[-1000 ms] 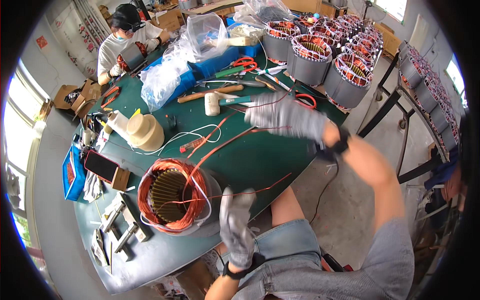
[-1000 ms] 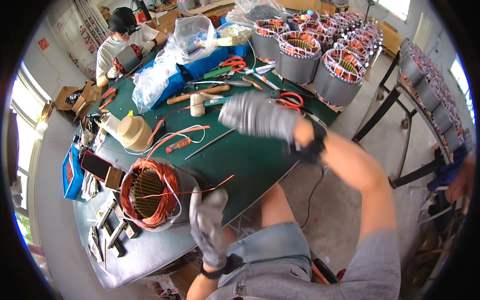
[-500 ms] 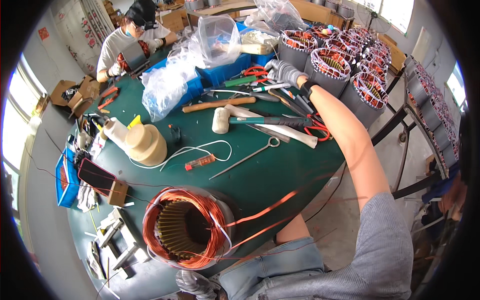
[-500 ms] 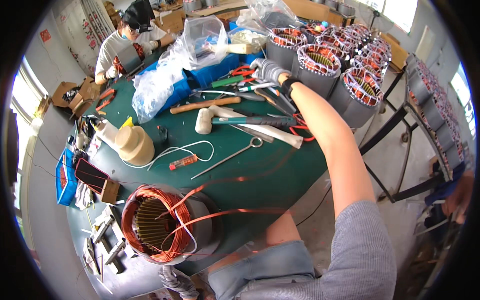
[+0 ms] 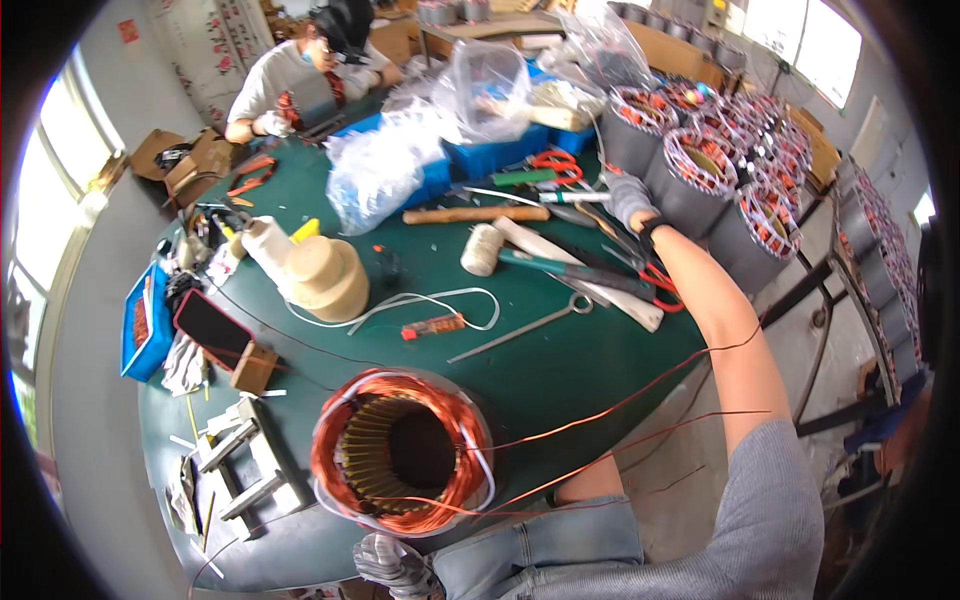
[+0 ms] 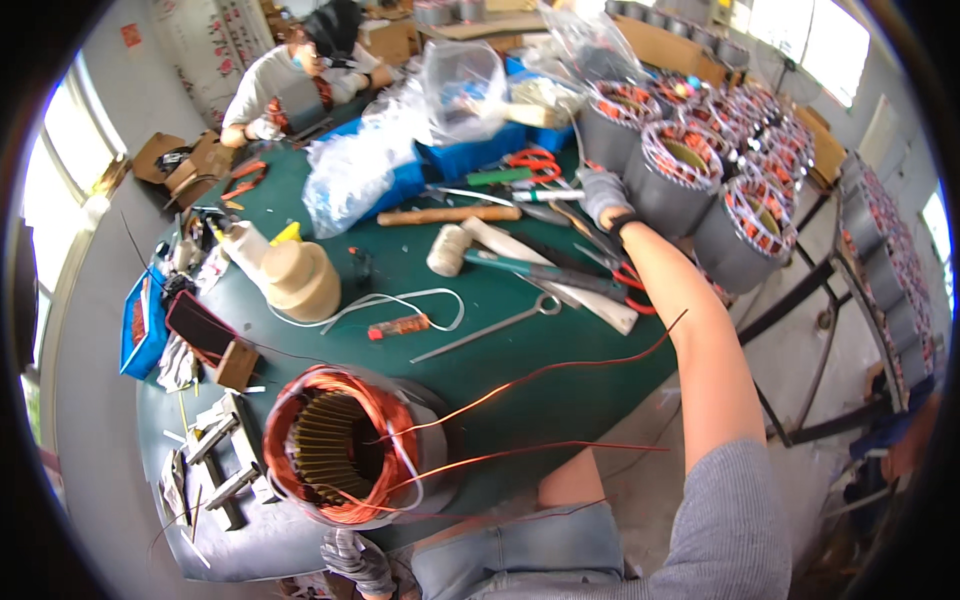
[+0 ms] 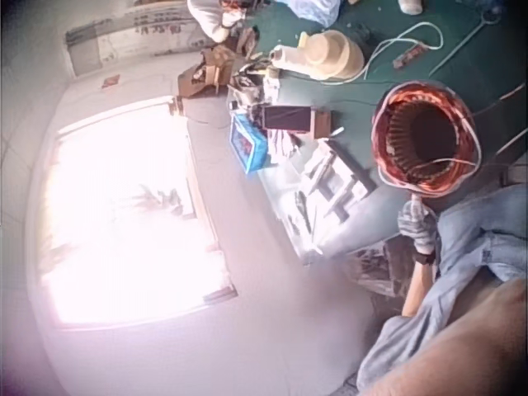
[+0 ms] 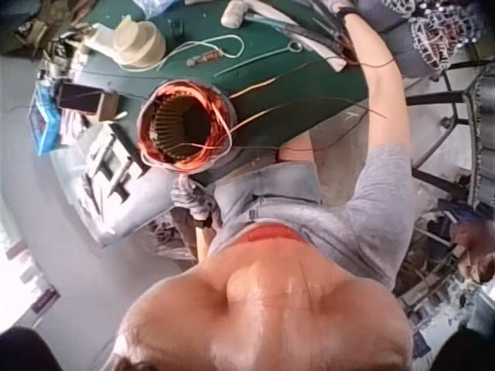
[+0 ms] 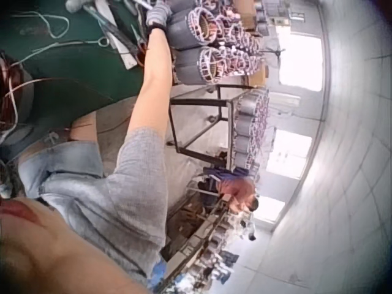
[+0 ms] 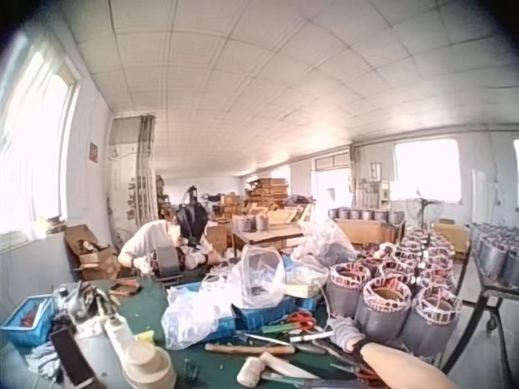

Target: Manually winding and positioning copper wire coils into a motor stator.

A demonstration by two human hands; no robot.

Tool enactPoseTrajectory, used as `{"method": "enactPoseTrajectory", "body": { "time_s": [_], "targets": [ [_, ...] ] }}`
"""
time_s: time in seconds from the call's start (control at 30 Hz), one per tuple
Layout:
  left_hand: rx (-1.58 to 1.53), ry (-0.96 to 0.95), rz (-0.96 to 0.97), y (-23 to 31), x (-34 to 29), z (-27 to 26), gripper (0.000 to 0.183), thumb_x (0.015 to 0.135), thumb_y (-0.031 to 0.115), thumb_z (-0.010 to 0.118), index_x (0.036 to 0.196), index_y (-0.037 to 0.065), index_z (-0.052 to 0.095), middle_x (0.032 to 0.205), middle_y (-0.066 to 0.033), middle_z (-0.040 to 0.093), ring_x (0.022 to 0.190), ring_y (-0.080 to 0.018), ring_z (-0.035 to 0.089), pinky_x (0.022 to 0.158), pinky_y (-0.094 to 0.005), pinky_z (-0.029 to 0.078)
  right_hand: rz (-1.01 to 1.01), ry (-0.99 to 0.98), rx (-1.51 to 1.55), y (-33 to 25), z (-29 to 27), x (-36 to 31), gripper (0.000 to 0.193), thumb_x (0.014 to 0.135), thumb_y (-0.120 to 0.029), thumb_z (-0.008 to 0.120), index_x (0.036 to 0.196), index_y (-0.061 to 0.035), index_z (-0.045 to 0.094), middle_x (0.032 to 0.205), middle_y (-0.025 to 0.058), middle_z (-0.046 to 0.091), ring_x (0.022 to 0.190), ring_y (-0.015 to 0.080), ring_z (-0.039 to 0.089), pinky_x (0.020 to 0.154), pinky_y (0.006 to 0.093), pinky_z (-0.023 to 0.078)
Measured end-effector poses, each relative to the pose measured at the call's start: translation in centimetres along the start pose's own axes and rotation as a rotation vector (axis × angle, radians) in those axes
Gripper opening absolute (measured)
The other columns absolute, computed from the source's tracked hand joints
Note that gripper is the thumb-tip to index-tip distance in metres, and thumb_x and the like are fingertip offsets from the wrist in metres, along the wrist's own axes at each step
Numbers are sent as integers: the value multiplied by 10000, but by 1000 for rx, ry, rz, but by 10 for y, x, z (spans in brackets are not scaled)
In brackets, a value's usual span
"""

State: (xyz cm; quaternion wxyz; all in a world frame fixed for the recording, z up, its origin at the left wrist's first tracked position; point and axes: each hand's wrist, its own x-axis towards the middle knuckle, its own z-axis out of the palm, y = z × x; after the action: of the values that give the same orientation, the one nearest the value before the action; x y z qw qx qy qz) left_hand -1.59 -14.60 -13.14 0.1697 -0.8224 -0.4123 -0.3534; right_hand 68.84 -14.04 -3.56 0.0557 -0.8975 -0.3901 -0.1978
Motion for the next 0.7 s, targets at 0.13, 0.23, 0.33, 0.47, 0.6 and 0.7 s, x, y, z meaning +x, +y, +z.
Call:
{"method": "enactPoseTrajectory", "body": {
  "time_s": [0.13, 0.23, 0.33, 0.47, 0.6, 0.7],
  "targets": [
    [-152, -167, -116, 14, 32, -11, 208, 822, 142, 525, 1000, 86, 616, 720, -97, 547, 635, -321, 530, 599, -414, 419, 83, -70, 27, -5, -22, 0, 197, 821, -191, 587, 983, -93, 642, 889, 163, 668, 872, 318, 645, 746, 414, 517],
    [-343, -126, -200, 16, 58, -22, 224, 892, 201, 490, 1016, 65, 618, 736, -85, 534, 630, -286, 525, 627, -396, 433, 73, -103, 188, -17, -59, -5, 232, 758, -125, 676, 988, -113, 657, 901, 172, 659, 839, 360, 624, 747, 405, 503],
    [-855, -286, -789, 5, 86, -44, 302, 988, 213, 358, 1148, 46, 553, 849, -27, 469, 738, -110, 436, 635, -241, 382, 145, -141, 1023, -39, -112, -25, 189, 839, -113, 640, 1022, -65, 638, 866, 60, 669, 773, 176, 666, 688, 294, 544],
    [-904, -271, -529, -15, 149, -53, 386, 997, 258, 312, 1221, 28, 527, 861, 4, 422, 726, -97, 385, 634, -220, 346, 86, -320, 1356, -70, -187, -88, 263, 891, -171, 622, 1135, -81, 586, 991, 40, 620, 843, 101, 610, 729, 240, 530],
    [-1298, -345, -553, -17, 220, -41, 391, 983, 239, 352, 1283, 21, 475, 926, 35, 389, 743, -56, 338, 643, -222, 321, -50, -262, 1233, -97, -219, -137, 254, 865, -125, 626, 1093, -20, 584, 973, 80, 652, 784, 124, 639, 671, 251, 548],
    [-1385, -644, -399, -9, 251, -33, 436, 948, 234, 448, 1321, 9, 425, 1247, -59, 477, 919, -104, 443, 825, -270, 398, -84, -321, 1327, -107, -207, -159, 237, 857, -108, 620, 1075, -21, 587, 910, 62, 640, 709, 102, 610, 615, 234, 522]
  ]
}}
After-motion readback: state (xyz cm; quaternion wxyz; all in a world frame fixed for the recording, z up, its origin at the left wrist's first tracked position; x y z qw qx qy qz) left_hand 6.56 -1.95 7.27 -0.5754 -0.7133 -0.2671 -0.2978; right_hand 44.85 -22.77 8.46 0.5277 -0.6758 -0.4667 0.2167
